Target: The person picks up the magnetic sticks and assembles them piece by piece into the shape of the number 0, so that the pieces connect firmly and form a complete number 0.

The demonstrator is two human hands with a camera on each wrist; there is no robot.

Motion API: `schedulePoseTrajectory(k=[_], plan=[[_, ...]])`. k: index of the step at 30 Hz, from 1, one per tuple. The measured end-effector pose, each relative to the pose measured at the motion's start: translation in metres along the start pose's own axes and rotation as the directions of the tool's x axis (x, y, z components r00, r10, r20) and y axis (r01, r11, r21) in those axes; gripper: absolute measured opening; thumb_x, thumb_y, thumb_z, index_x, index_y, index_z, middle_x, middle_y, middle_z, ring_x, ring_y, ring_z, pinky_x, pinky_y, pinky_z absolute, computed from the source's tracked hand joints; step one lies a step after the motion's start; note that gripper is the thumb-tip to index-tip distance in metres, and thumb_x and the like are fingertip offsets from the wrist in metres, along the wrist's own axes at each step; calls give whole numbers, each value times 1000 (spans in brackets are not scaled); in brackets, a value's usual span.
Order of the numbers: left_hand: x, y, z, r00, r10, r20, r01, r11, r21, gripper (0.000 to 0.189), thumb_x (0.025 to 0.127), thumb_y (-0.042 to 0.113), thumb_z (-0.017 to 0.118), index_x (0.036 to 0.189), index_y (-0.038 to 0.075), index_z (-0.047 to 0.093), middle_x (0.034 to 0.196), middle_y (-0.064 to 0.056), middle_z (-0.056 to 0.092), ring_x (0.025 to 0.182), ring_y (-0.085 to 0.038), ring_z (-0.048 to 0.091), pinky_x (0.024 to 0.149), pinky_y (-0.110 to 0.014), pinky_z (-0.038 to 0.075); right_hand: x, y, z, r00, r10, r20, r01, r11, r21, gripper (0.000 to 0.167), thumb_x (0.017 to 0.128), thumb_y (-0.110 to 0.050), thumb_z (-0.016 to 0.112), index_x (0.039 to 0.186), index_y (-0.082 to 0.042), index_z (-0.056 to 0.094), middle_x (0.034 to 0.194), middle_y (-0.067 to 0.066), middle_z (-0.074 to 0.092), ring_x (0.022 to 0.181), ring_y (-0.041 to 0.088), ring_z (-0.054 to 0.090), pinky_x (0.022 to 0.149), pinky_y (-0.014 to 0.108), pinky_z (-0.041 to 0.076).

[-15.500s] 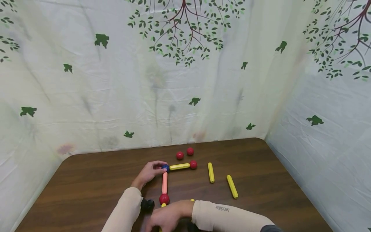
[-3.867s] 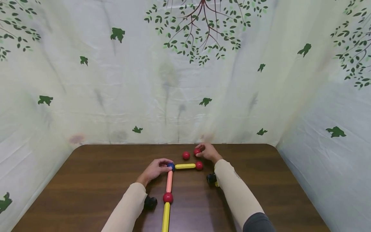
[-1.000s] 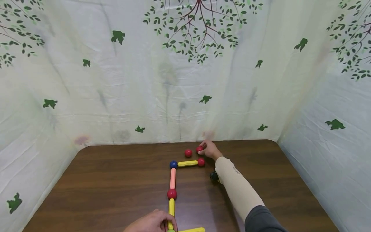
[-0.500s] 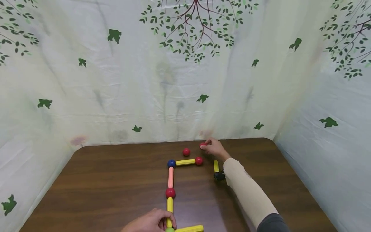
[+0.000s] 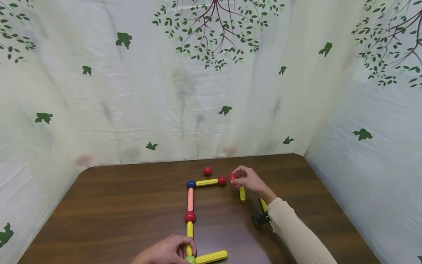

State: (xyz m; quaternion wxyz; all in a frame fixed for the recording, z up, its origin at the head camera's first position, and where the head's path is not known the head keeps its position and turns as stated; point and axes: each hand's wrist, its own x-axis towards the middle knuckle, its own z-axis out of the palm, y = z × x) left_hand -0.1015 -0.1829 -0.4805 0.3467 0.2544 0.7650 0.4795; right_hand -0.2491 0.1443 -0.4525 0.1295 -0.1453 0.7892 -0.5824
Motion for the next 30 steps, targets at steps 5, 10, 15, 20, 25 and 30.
schedulePoseTrajectory(k=[5, 10, 15, 20, 25, 30], plan=[[0, -1, -1, 1000, 0, 1, 0, 1000, 14, 16, 83, 18, 77, 95, 13, 66, 78, 4, 57, 68, -5, 51, 61, -17, 43, -28, 5, 7, 991, -3, 131, 5, 1000, -13, 29, 87, -12, 71, 111, 0, 59, 100, 12, 61, 80, 27, 65, 75, 42, 55], [-2, 0, -2, 1000, 10, 8, -10, 1000, 6, 17, 84, 17, 76, 96, 13, 66, 78, 5, 57, 69, -4, 51, 61, -16, 42, -51, 12, 13, 966, -9, 257, 22, 999, -48, 27, 85, -11, 73, 109, -4, 64, 99, 8, 60, 69, 18, 60, 64, 33, 53], [-1, 3, -1, 1000, -3, 14, 3, 1000, -3, 17, 84, 16, 76, 97, 13, 66, 79, 3, 57, 69, -6, 51, 62, -16, 42, -71, 20, 20, 911, 1, 413, 0, 1000, -4, 30, 84, -4, 71, 112, 2, 61, 99, 6, 61, 68, 14, 61, 65, 28, 54], [-2, 2, 1, 1000, 14, 28, -13, 999, -40, 14, 85, 13, 74, 96, 9, 65, 77, 5, 57, 68, -4, 52, 61, -16, 43, -84, 27, 27, 852, 21, 523, -25, 1000, 1, 29, 84, -3, 70, 111, 1, 62, 94, 3, 63, 67, 9, 61, 68, 24, 54], [0, -1, 2, 999, 44, 31, -42, 997, -72, 13, 86, 11, 73, 95, 6, 65, 74, 8, 57, 66, -2, 52, 60, -17, 44, -91, 29, 33, 780, 26, 625, -52, 998, 23, 26, 83, 0, 71, 106, -1, 59, 83, -2, 65, 57, 7, 59, 57, 19, 51], [1, 0, 1, 1000, 14, 21, -13, 997, -78, 14, 85, 11, 74, 95, 7, 65, 75, 5, 56, 66, -4, 51, 60, -17, 43, -92, 27, 39, 748, 22, 663, -26, 1000, -3, 26, 80, 3, 73, 101, -5, 61, 69, -4, 62, 50, 3, 52, 49, 15, 45]])
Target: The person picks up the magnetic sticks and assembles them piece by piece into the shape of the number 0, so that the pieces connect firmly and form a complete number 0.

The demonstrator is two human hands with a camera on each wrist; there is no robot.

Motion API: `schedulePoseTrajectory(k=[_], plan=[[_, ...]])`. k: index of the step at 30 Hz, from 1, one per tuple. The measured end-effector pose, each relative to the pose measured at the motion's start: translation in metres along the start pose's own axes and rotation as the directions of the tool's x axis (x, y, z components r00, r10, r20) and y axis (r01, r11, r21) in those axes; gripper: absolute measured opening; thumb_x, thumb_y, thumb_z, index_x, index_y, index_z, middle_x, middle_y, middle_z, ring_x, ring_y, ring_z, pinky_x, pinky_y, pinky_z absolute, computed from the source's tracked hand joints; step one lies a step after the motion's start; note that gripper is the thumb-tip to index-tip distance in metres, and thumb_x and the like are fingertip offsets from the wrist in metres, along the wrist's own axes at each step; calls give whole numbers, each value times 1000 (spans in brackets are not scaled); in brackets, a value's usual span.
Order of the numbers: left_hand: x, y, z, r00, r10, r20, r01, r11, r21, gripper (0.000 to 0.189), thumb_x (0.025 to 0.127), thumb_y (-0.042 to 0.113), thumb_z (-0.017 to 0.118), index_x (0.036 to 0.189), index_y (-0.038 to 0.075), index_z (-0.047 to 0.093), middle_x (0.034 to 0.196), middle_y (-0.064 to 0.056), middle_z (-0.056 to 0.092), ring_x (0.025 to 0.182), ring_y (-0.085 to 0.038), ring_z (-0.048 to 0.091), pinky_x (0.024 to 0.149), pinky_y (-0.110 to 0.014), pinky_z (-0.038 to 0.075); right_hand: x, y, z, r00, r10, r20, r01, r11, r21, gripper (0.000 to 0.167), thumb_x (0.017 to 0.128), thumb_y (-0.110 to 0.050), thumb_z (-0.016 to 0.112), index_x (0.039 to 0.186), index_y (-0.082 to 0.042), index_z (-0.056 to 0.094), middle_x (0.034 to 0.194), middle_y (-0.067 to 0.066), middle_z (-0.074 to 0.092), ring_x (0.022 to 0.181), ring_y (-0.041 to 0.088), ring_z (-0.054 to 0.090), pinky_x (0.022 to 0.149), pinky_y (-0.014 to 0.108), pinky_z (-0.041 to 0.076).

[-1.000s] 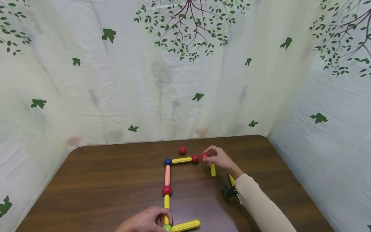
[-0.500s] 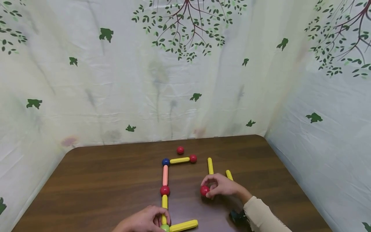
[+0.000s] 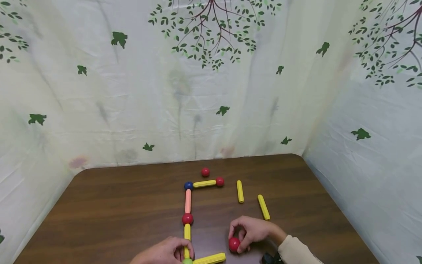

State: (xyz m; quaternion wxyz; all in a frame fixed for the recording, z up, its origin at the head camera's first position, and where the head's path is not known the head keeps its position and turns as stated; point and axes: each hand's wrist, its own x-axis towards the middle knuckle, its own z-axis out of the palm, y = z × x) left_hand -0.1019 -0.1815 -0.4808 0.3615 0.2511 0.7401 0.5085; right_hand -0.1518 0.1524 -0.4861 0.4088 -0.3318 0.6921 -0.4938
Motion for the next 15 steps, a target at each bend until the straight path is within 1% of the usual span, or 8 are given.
schedulePoseTrajectory(k=[5, 6, 8, 12, 13, 15], plan=[[0, 1, -2, 999, -35, 0, 35, 999, -7, 14, 85, 13, 74, 95, 9, 66, 76, 2, 56, 66, -8, 51, 59, -18, 42, 3, -2, 6, 1000, -6, 16, 6, 1000, -17, 28, 76, 8, 74, 98, -4, 61, 66, -5, 62, 50, 1, 52, 47, 15, 44], [0, 0, -3, 999, -45, 8, 45, 999, 9, 14, 86, 15, 74, 96, 10, 65, 76, 3, 56, 67, -7, 51, 60, -18, 42, 4, -3, 7, 1000, -10, 16, 10, 1000, -22, 28, 76, 9, 74, 98, -4, 61, 66, -5, 62, 50, 0, 52, 47, 15, 44], [0, 1, -3, 999, -51, 10, 51, 999, 8, 15, 86, 17, 74, 96, 11, 66, 77, 3, 56, 68, -9, 52, 61, -18, 43, 4, -4, 8, 1000, -16, 12, 16, 999, -35, 29, 75, 10, 74, 97, -4, 61, 66, -6, 61, 51, 0, 52, 47, 15, 44], [0, 0, -3, 999, -48, 17, 48, 999, -7, 16, 86, 18, 74, 97, 10, 66, 77, 4, 57, 68, -8, 52, 61, -17, 44, 4, -6, 10, 1000, -21, 21, 22, 999, -46, 29, 74, 10, 74, 97, -4, 61, 75, -8, 61, 53, 0, 53, 49, 15, 45], [0, 1, -3, 999, -41, 10, 41, 999, -26, 16, 85, 16, 74, 96, 8, 66, 76, 3, 57, 68, -8, 52, 61, -17, 43, 4, -6, 11, 999, -22, 27, 24, 999, -47, 29, 74, 10, 74, 97, -3, 61, 77, -8, 61, 54, 0, 53, 50, 14, 45], [0, 1, -2, 999, -38, 10, 38, 999, -29, 16, 85, 14, 74, 97, 7, 65, 76, 3, 57, 67, -7, 51, 60, -17, 43, 5, -6, 11, 999, -24, 36, 26, 999, -48, 29, 74, 9, 74, 97, -3, 61, 81, -9, 60, 56, 0, 54, 52, 14, 46]])
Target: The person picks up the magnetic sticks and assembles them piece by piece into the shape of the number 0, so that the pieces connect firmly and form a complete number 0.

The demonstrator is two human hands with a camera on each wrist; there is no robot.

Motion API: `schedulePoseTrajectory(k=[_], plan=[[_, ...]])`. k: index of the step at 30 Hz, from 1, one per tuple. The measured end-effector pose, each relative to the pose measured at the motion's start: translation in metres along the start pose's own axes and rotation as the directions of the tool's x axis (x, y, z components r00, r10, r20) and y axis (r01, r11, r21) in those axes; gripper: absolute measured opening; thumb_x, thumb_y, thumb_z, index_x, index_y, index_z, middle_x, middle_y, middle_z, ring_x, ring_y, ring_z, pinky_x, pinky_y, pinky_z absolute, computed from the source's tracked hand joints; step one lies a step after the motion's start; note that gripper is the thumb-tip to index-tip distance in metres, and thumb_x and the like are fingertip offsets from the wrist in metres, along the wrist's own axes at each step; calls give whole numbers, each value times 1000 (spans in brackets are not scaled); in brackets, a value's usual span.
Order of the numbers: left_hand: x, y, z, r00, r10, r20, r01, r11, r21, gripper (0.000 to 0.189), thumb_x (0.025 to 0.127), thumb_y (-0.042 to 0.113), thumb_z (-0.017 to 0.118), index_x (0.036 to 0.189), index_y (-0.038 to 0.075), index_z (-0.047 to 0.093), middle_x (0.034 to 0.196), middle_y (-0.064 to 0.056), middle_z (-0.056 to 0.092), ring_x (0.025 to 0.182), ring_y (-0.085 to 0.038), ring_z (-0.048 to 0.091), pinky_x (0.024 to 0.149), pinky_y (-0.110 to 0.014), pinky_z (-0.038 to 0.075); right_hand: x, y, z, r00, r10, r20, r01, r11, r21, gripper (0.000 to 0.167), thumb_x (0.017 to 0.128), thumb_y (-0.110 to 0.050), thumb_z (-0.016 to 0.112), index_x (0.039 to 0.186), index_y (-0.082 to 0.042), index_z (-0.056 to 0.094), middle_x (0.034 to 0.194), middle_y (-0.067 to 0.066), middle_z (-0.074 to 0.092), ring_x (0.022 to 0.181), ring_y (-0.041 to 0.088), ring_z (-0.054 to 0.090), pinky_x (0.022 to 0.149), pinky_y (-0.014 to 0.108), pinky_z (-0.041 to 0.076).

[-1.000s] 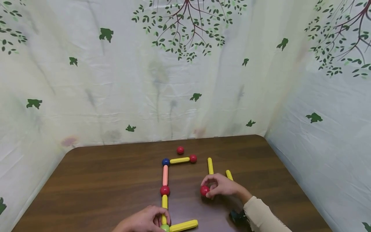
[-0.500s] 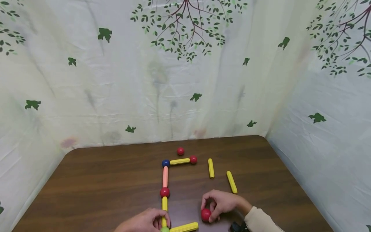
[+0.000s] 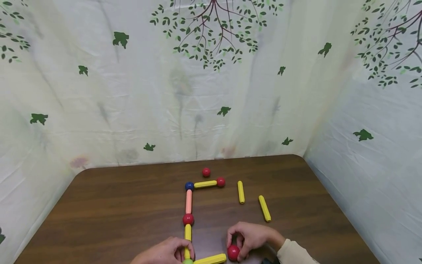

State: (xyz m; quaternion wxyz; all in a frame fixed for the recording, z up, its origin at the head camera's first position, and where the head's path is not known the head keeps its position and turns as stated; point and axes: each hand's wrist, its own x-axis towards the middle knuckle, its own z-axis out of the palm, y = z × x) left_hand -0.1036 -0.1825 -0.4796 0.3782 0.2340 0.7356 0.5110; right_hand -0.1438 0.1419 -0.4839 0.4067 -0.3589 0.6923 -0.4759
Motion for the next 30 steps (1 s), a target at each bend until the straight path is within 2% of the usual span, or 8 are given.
schedulePoseTrajectory(k=[7, 14, 20, 30], plan=[[0, 1, 0, 1000, -4, 1, 4, 1000, 0, 15, 86, 11, 73, 98, 7, 65, 78, 1, 56, 68, -8, 51, 61, -17, 42, -1, 0, 2, 1000, -6, 1, 6, 1000, -22, 28, 75, 7, 75, 96, -5, 62, 88, -12, 59, 61, -1, 53, 59, 15, 47], [-1, 2, -1, 1000, -8, 3, 8, 1000, 18, 15, 85, 12, 74, 97, 8, 66, 78, 2, 57, 69, -8, 51, 62, -16, 42, 0, 1, 7, 999, -49, 4, 49, 999, -21, 29, 74, 9, 74, 97, -4, 62, 92, -12, 59, 63, -1, 54, 61, 15, 48], [-1, 2, -2, 1000, 11, 6, -12, 999, 46, 14, 85, 10, 73, 97, 9, 65, 80, 2, 57, 69, -6, 51, 62, -16, 41, 1, -2, 10, 998, -60, 3, 60, 997, -44, 29, 74, 9, 74, 97, -4, 62, 95, -13, 58, 64, -2, 53, 62, 15, 48], [-4, 1, 0, 1000, -8, 2, 8, 1000, 23, 15, 85, 12, 73, 98, 8, 65, 80, 1, 57, 70, -7, 52, 62, -16, 42, 1, -3, 13, 998, -57, -17, 56, 998, -34, 29, 74, 9, 74, 98, -3, 63, 92, -13, 58, 65, -3, 54, 60, 14, 47]])
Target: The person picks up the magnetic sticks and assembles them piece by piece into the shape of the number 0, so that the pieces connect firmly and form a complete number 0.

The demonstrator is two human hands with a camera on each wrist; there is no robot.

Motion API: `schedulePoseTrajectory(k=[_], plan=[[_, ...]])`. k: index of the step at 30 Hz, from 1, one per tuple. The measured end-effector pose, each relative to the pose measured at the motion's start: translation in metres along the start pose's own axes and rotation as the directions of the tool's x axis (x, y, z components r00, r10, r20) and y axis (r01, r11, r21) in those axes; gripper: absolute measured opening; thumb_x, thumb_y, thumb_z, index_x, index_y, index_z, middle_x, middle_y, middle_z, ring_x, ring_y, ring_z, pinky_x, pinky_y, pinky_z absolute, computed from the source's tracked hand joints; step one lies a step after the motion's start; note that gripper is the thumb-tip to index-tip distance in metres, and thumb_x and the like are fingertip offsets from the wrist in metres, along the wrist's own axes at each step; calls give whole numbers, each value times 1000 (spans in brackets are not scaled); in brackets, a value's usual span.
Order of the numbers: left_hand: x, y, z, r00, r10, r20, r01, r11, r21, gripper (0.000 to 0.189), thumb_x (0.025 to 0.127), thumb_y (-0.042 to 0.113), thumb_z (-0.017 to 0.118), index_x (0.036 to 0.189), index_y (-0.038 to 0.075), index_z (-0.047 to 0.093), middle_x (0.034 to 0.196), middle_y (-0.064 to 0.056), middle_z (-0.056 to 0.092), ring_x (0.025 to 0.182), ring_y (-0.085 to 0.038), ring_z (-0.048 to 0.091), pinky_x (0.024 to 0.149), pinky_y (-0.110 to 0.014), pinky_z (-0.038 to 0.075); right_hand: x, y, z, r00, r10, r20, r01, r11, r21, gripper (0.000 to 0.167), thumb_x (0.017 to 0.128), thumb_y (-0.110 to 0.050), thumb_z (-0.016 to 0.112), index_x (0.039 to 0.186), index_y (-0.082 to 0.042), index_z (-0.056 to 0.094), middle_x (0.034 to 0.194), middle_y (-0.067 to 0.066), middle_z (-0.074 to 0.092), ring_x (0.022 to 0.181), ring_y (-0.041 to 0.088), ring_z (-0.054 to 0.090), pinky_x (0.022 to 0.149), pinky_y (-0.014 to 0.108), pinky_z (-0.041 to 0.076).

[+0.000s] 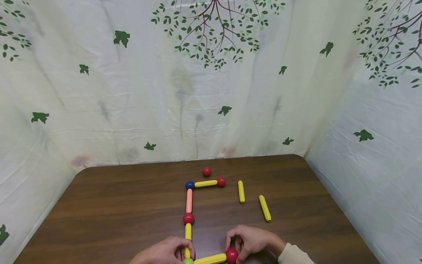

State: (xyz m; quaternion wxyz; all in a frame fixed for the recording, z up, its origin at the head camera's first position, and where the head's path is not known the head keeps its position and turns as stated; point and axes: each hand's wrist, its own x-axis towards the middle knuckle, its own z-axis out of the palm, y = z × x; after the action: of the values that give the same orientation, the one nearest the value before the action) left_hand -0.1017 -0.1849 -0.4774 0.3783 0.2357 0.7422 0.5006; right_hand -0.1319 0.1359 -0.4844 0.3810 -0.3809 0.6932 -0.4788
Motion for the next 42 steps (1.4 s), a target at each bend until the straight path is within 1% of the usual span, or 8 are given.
schedulePoseTrajectory(k=[12, 21, 24, 27, 30, 32, 37, 42], plan=[[-1, 1, 0, 1000, 6, 6, -6, 1000, 4, 14, 86, 14, 73, 97, 9, 65, 76, 2, 56, 66, -6, 51, 60, -16, 41, 0, 0, 2, 1000, -10, -13, 10, 1000, -26, 30, 74, 10, 74, 98, -4, 63, 90, -14, 57, 65, -3, 53, 59, 14, 46], [1, -4, -2, 999, 26, 41, -26, 1000, 10, 14, 87, 19, 72, 96, 11, 66, 75, 6, 56, 67, -5, 52, 61, -17, 43, -2, -2, -5, 1000, 18, 12, -18, 998, 67, 35, 77, 5, 74, 108, -2, 60, 99, -7, 60, 68, -1, 55, 64, 15, 47], [1, -3, -3, 999, 29, 43, -29, 1000, 8, 15, 87, 19, 73, 96, 10, 66, 76, 6, 56, 68, -5, 52, 61, -17, 43, -3, -2, -14, 999, 17, -39, -13, 996, 92, 35, 79, 1, 75, 111, 0, 60, 102, 3, 61, 67, 2, 55, 60, 15, 46], [1, -2, -4, 999, 28, 28, -28, 1000, -9, 15, 86, 17, 74, 95, 9, 66, 76, 4, 56, 67, -5, 51, 60, -17, 42, -3, -2, -27, 988, 30, -150, -18, 997, 79, 32, 82, -2, 74, 111, 1, 60, 101, 11, 61, 63, 5, 54, 54, 16, 44], [0, 0, -3, 1000, 13, 15, -13, 1000, -6, 15, 85, 17, 74, 96, 9, 66, 77, 4, 56, 67, -6, 51, 60, -17, 42, -2, -1, -40, 957, 61, -283, -47, 997, 56, 30, 84, -2, 72, 111, 2, 59, 99, 12, 59, 59, 9, 52, 50, 19, 43], [-1, 1, -3, 1000, -1, 11, 1, 1000, -16, 16, 85, 18, 75, 96, 10, 66, 77, 3, 57, 68, -7, 51, 60, -17, 42, -1, -1, -50, 924, 90, -373, -81, 996, 41, 31, 85, -3, 72, 111, 4, 58, 97, 12, 58, 56, 11, 51, 49, 22, 44], [-1, 2, -2, 1000, -11, 7, 11, 999, -32, 16, 86, 17, 74, 97, 9, 66, 77, 1, 57, 68, -9, 51, 60, -17, 42, 4, 1, -73, 804, 144, -576, -153, 988, 34, 34, 84, -7, 74, 111, 5, 56, 93, 10, 57, 59, 15, 49, 50, 28, 45], [-3, 2, -2, 1000, 2, 5, -1, 999, -32, 16, 86, 17, 74, 97, 9, 66, 78, 2, 57, 68, -8, 51, 61, -16, 42, 10, 3, -92, 703, 171, -691, -194, 980, 45, 35, 83, -6, 74, 110, 6, 56, 88, 10, 56, 63, 20, 51, 50, 34, 48]])
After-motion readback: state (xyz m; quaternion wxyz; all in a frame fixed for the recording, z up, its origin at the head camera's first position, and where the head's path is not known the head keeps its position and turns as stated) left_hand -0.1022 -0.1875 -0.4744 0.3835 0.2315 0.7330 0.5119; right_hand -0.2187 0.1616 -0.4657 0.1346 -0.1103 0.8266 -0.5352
